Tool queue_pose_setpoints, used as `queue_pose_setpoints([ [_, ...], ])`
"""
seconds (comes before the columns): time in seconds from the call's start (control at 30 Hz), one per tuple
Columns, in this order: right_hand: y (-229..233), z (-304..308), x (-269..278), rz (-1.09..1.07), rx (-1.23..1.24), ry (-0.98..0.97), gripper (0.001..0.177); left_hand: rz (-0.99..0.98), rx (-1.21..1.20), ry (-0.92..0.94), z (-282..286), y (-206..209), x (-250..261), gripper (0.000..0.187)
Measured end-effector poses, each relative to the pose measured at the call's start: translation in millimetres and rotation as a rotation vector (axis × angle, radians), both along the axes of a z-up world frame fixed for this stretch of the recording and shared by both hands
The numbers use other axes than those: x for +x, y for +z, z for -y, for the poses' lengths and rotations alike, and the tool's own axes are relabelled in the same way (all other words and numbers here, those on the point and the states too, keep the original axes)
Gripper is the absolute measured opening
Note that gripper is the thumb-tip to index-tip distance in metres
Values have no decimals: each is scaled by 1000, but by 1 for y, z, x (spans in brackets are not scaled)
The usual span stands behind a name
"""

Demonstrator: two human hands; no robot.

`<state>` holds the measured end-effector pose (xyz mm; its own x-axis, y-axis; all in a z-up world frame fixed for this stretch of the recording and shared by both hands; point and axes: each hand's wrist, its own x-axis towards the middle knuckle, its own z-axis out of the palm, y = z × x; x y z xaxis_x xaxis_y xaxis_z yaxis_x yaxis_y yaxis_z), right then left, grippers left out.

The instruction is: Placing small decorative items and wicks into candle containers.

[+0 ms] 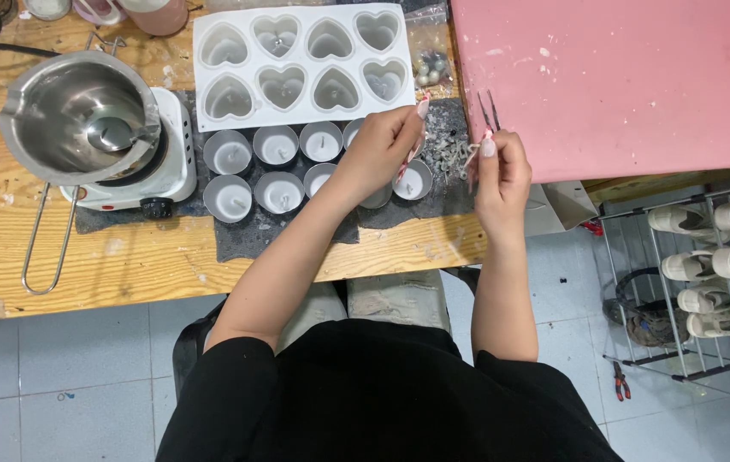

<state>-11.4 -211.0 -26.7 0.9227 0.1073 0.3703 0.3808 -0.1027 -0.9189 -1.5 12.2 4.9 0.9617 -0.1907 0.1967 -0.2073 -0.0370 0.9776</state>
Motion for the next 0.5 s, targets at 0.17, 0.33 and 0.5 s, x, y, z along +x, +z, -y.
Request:
queue_pose_setpoints([
  [0.17, 28, -9, -6, 360, -748, -252, 15, 28, 24, 13, 7, -2, -4, 36],
  [0.33, 24, -26, -10, 391, -449, -63, 13, 91, 61, 27, 14, -8, -5, 34],
  [0.5, 30, -40, -14, 233, -313, 1, 10, 216, 133, 52, 16, -10, -7, 25],
])
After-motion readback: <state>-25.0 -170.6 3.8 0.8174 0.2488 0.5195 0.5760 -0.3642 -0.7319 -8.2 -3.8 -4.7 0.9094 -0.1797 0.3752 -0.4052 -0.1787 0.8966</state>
